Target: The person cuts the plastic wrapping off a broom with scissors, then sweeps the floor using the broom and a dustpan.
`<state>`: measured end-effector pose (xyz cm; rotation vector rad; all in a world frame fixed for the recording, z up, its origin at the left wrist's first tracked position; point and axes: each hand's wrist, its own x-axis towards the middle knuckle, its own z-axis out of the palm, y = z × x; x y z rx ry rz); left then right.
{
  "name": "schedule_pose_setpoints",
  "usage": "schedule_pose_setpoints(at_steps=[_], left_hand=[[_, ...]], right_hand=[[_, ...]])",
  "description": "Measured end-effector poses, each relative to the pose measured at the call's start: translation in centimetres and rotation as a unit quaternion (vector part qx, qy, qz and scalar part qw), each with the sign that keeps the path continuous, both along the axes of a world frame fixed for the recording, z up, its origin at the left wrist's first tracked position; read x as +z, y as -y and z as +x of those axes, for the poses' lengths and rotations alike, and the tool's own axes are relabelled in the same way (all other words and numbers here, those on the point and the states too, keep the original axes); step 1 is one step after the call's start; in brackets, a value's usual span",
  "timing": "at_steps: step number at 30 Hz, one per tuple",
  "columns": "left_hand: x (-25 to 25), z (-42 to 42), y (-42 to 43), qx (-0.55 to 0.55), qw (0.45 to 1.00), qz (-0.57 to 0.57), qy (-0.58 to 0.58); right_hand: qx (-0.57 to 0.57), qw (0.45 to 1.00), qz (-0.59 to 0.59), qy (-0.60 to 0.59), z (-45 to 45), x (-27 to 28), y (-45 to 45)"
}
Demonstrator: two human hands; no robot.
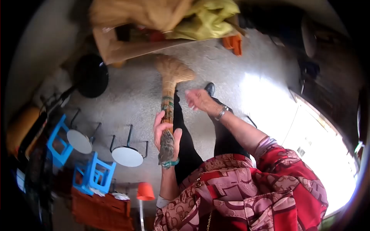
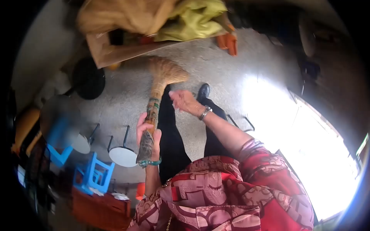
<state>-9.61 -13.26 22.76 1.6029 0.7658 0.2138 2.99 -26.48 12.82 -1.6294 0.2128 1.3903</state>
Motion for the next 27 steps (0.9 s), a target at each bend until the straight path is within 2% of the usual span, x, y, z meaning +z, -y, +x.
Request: schedule_pose_setpoints(at_steps=[3,5,6,7,9,10,11,13,14,15,17,19,21,22,23,24,27], left_hand=[[-1.3,3.0,3.2,-0.056,0.997,0.050,0.009],[1.2,4.5,5.3,-0.166,0.974,0.153,0.002],[2.5,5.2,7.0,-0.207,0.962,0.179,0.006],[3.1,5.3,8.4,-0.266,0.939,0.220,0.006],[5.9,6.2,11.5,-0.313,0.926,0.207,0.038],[1.8,6.4,12.7,-0.348,0.915,0.206,-0.002],[1.4,6.5,13.5,-0.407,0.889,0.209,0.001],[3.1,7.4,16.1,-0.506,0.839,0.192,-0.048],[4.7,8.2,17.2,-0.575,0.791,0.184,-0.095],[5.3,8.2,17.9,-0.582,0.786,0.188,-0.091],[4.0,7.6,18.7,-0.581,0.802,0.101,-0.094],[3.6,7.5,19.3,-0.557,0.812,0.130,-0.115],[0.9,6.3,18.9,-0.517,0.842,0.137,-0.074],[0.0,5.7,18.9,-0.522,0.838,0.141,-0.072],[-0.6,4.9,18.9,-0.521,0.836,0.128,-0.118],[-2.1,4.1,18.7,-0.516,0.832,0.115,-0.167],[-3.5,1.7,18.9,-0.537,0.818,0.095,-0.184]], right_hand=[[-0.113,0.963,0.045,-0.241,-1.8,2.7,3.2],[-0.226,0.918,0.118,-0.303,-2.5,6.8,4.1],[-0.346,0.868,0.186,-0.305,-2.5,9.1,4.0],[-0.361,0.861,0.193,-0.303,-3.1,9.0,5.2],[-0.470,0.671,0.273,-0.504,-4.2,8.8,7.3],[-0.528,0.527,0.284,-0.602,-4.8,3.4,8.5],[-0.531,0.521,0.290,-0.602,-5.0,3.6,9.8],[-0.572,0.675,0.223,-0.408,-5.5,5.1,13.4],[-0.496,0.743,0.365,-0.262,-5.1,6.6,15.7],[-0.546,0.761,0.222,-0.271,-4.6,8.4,17.0],[-0.537,0.752,0.162,-0.346,-5.2,7.5,21.7],[-0.559,0.727,0.178,-0.357,-6.5,7.4,25.5],[-0.576,0.703,0.195,-0.369,-6.4,7.4,28.0],[-0.579,0.733,0.147,-0.325,-6.1,7.7,29.0],[-0.580,0.759,0.098,-0.280,-5.9,7.7,29.7],[-0.579,0.770,0.085,-0.255,-5.9,5.2,29.7],[-0.589,0.774,0.101,-0.206,-4.5,0.1,29.3]])
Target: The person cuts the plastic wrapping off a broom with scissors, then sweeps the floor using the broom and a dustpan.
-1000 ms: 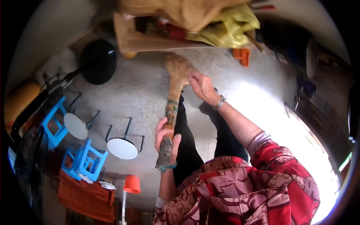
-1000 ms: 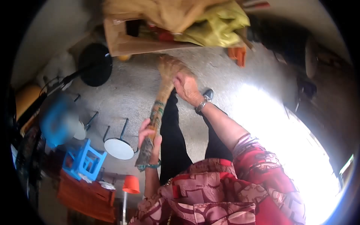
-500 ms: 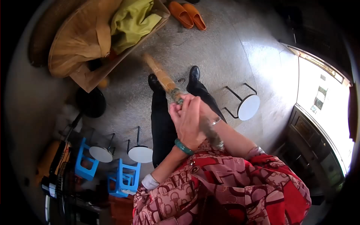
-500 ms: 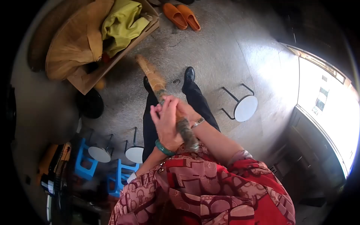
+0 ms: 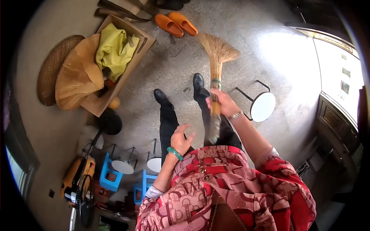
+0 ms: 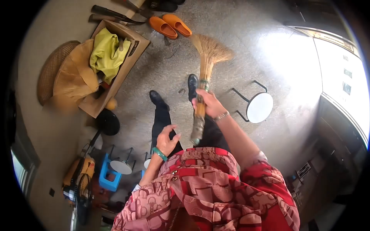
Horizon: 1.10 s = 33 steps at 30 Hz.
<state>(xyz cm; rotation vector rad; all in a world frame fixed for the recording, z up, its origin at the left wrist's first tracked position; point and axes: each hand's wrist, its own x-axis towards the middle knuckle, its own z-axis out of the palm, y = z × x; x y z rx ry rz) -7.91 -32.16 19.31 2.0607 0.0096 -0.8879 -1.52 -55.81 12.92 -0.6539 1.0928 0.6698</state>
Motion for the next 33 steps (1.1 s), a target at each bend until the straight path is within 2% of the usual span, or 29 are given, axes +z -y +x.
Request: schedule_pose_setpoints(at_steps=[1,3,4,7,8,11,14,17,18,19,20,22,24,25,26,27,28,29,33], left_hand=[[-0.3,-0.7,0.0,0.000,0.999,-0.009,-0.042],[-0.5,-1.5,0.2,0.001,0.999,-0.001,-0.053],[-0.8,-1.8,0.0,-0.005,0.998,0.016,-0.059],[-1.5,-2.7,-0.9,0.019,0.997,0.007,-0.079],[-1.4,-2.5,-1.2,0.016,0.997,0.007,-0.080],[-1.9,-2.5,-2.3,0.050,0.993,-0.002,-0.105],[-2.1,-2.8,-3.4,0.101,0.983,-0.006,-0.150],[-3.1,-4.5,-5.0,0.115,0.978,-0.013,-0.173],[-3.5,-5.3,-6.3,0.128,0.974,-0.016,-0.185],[-3.5,-5.6,-7.0,0.129,0.974,-0.014,-0.186],[-3.3,-6.0,-7.6,0.140,0.972,-0.018,-0.186],[-3.5,-6.4,-8.6,0.150,0.971,-0.022,-0.184],[-3.4,-7.5,-9.9,0.187,0.963,-0.025,-0.191],[-3.6,-8.0,-10.5,0.194,0.961,-0.030,-0.192],[-3.4,-8.2,-10.9,0.195,0.961,-0.031,-0.193],[-3.3,-8.2,-11.1,0.199,0.960,-0.022,-0.195],[-3.3,-8.0,-11.3,0.204,0.959,-0.014,-0.194],[-3.4,-8.0,-11.5,0.208,0.959,-0.017,-0.193],[-3.9,-8.1,-12.0,0.221,0.955,-0.031,-0.198]], right_hand=[[-0.035,0.999,-0.003,-0.022,0.7,-1.8,-0.8],[-0.080,0.996,0.002,-0.049,1.7,-5.0,-3.0],[-0.074,0.997,0.012,-0.028,1.4,-6.5,-4.4],[-0.054,0.991,0.069,-0.104,-1.2,-7.9,-6.5],[-0.007,0.991,0.080,-0.111,-2.7,-6.8,-6.2],[0.039,0.992,0.084,-0.080,-5.9,-2.6,-4.1],[0.091,0.990,0.053,-0.096,-5.4,1.1,-3.6],[0.121,0.992,0.034,-0.009,-4.1,1.9,-4.6],[0.123,0.992,0.009,0.016,-2.3,-0.6,-6.1],[0.095,0.993,0.047,0.052,-0.6,-2.5,-6.9],[0.077,0.997,0.012,0.017,1.2,-3.8,-8.0],[0.062,0.998,0.013,0.013,3.0,-6.1,-9.7],[0.126,0.992,0.002,-0.010,1.4,-8.9,-11.3],[0.163,0.986,-0.041,-0.019,-0.7,-9.2,-11.9],[0.177,0.983,-0.053,-0.003,-3.0,-8.6,-12.1],[0.165,0.984,-0.060,-0.024,-4.8,-6.3,-11.8],[0.201,0.973,-0.083,-0.077,-6.0,-4.6,-11.4],[0.238,0.969,-0.038,-0.056,-8.3,-4.6,-10.2],[0.255,0.961,-0.049,-0.094,-7.1,1.7,-8.7]])
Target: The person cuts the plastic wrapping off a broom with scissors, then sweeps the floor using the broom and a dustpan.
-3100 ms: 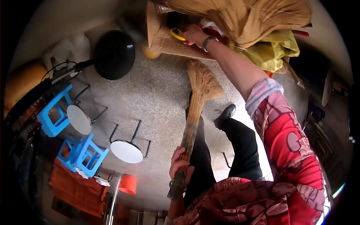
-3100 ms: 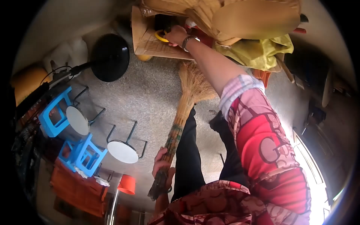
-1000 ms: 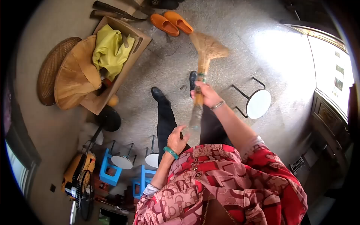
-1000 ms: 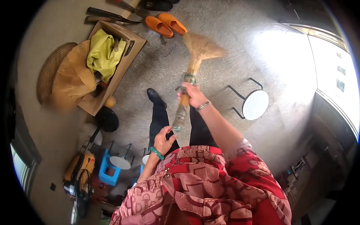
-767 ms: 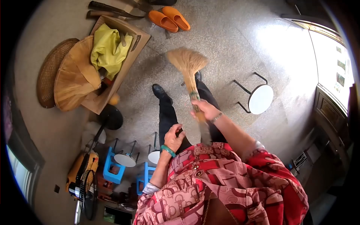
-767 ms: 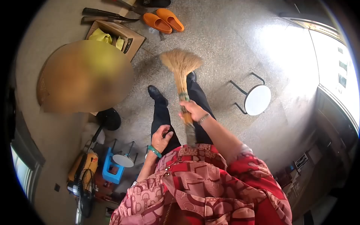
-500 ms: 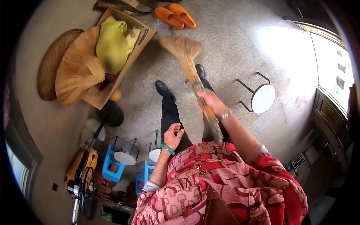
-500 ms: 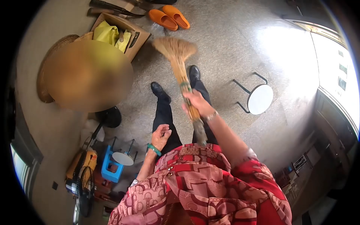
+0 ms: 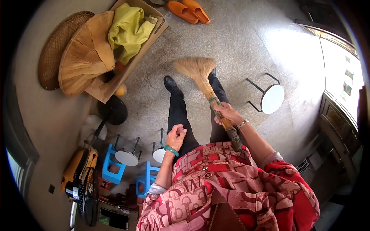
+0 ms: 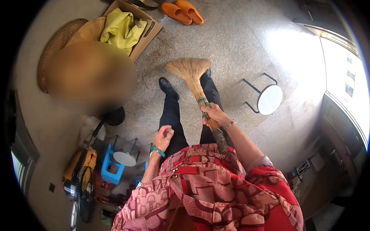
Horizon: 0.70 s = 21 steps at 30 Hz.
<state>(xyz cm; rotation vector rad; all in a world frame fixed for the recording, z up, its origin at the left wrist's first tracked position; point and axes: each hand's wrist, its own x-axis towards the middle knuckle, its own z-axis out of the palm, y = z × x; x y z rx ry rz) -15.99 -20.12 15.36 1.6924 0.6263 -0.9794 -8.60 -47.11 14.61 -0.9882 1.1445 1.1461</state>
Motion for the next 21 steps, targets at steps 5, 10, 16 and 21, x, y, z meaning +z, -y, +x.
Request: schedule_pose_setpoints(at_steps=[5,10,16,21], left_hand=[[-0.4,-0.7,-0.3,-0.015,1.000,0.000,0.004],[-1.2,-2.0,-2.1,0.033,0.999,-0.012,0.000],[-1.0,-0.1,-1.4,0.003,1.000,-0.010,0.008],[-0.5,2.5,1.2,-0.027,0.999,-0.033,-0.010]], right_hand=[[0.031,0.990,0.027,0.138,3.8,-3.7,-2.9],[0.145,0.987,0.000,0.075,5.9,-8.3,-5.2],[0.069,0.995,0.010,0.068,0.2,-1.1,0.2],[0.044,0.990,-0.065,0.113,-3.8,3.9,6.2]])
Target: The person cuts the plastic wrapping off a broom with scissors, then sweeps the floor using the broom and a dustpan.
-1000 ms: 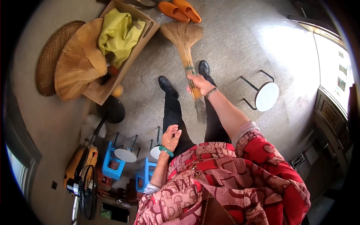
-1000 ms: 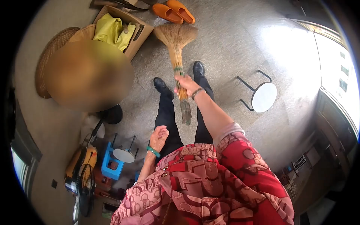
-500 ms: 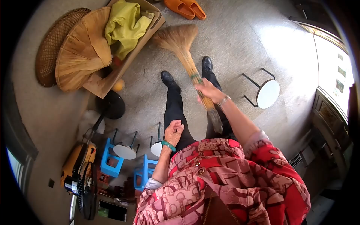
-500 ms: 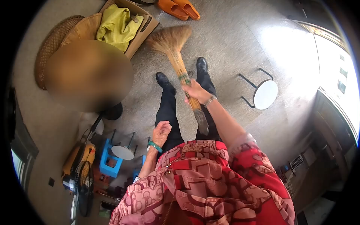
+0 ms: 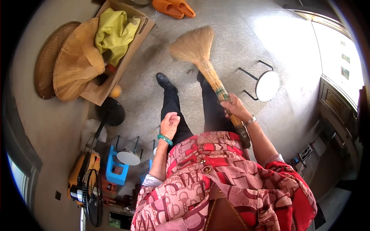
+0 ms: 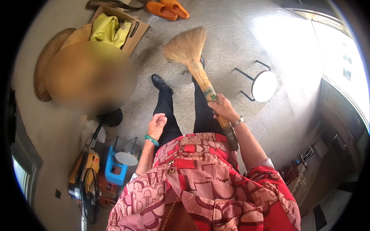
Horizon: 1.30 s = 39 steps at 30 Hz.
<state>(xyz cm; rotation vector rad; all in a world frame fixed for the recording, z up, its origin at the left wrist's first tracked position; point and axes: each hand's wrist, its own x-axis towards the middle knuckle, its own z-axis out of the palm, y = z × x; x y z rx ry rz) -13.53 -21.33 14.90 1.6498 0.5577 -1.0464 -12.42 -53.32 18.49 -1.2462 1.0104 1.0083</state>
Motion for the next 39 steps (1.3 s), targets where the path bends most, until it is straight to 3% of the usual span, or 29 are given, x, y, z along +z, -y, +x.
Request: schedule_pose_setpoints(at_steps=[2,3,4,6,8,11,13,14,16,17,18,20,22,25,27,28,30,32,34,37,38,39], left_hand=[[0.4,1.0,1.1,0.001,1.000,-0.003,0.008],[0.3,1.1,1.6,0.007,1.000,-0.006,0.022],[0.4,1.4,2.1,-0.005,0.999,0.007,0.031],[0.4,1.7,3.0,-0.016,0.999,0.016,0.045],[0.5,2.1,3.8,-0.034,0.998,0.023,0.050],[1.0,3.7,5.3,-0.073,0.994,0.044,0.072],[0.6,4.5,5.4,-0.101,0.988,0.067,0.091],[0.4,5.0,5.3,-0.150,0.975,0.100,0.134],[-0.8,5.8,4.6,-0.115,0.980,0.097,0.126],[-0.3,6.9,5.4,-0.062,0.986,0.080,0.135],[0.9,8.5,6.9,0.002,0.986,0.042,0.160],[1.9,11.3,8.1,0.178,0.983,-0.023,0.033],[2.2,13.5,9.3,0.133,0.990,0.023,0.046],[1.7,15.5,10.4,0.033,0.996,0.059,0.063],[2.0,17.2,11.9,-0.002,0.999,0.015,0.029],[2.9,17.4,13.4,-0.008,0.995,0.060,0.084],[-2.1,17.5,12.0,-0.020,0.984,0.047,0.172],[-4.6,19.9,12.9,-0.089,0.976,0.085,0.182],[-7.5,23.9,14.8,-0.212,0.950,0.137,0.183],[-10.8,33.5,20.2,-0.455,0.819,0.181,0.300],[-11.8,37.5,23.0,-0.452,0.818,0.167,0.314],[-7.7,40.8,28.7,-0.218,0.953,0.155,0.139]], right_hand=[[0.042,0.991,-0.081,0.094,-1.4,-0.5,2.5],[-0.063,0.998,0.018,0.000,-1.1,-0.5,4.2],[-0.070,0.997,0.012,0.003,-0.8,-0.5,5.6],[-0.257,0.961,0.096,-0.020,0.5,-0.7,8.1],[-0.266,0.960,0.085,-0.026,0.2,-0.8,11.2],[-0.191,0.974,0.049,0.112,-2.1,0.4,15.3],[0.000,0.981,-0.168,0.095,-5.9,-2.1,18.3],[0.013,0.952,-0.305,0.015,-6.8,-2.2,19.1],[0.114,0.884,-0.449,0.060,-8.4,-3.2,21.8],[0.097,0.880,-0.459,0.072,-8.2,-3.0,23.0],[0.089,0.892,-0.442,0.045,-7.9,-2.8,24.1],[0.068,0.901,-0.429,0.027,-7.2,-2.6,25.3],[0.029,0.922,-0.384,-0.051,-5.7,-2.9,26.3],[-0.141,0.963,-0.220,-0.068,-5.3,-5.1,28.6],[-0.222,0.959,-0.163,-0.065,-5.3,-5.5,29.2],[-0.244,0.954,-0.161,-0.063,-5.1,-5.7,29.4],[-0.279,0.948,-0.141,-0.065,-2.5,-1.4,29.9],[-0.244,0.953,-0.153,-0.092,-2.8,-3.3,31.4],[-0.153,0.958,-0.233,-0.060,0.0,0.0,33.2],[-0.130,0.955,-0.256,-0.078,3.9,3.2,36.6],[-0.121,0.957,-0.249,-0.088,5.6,4.5,38.1],[-0.142,0.953,-0.256,-0.083,6.0,4.1,39.1]])
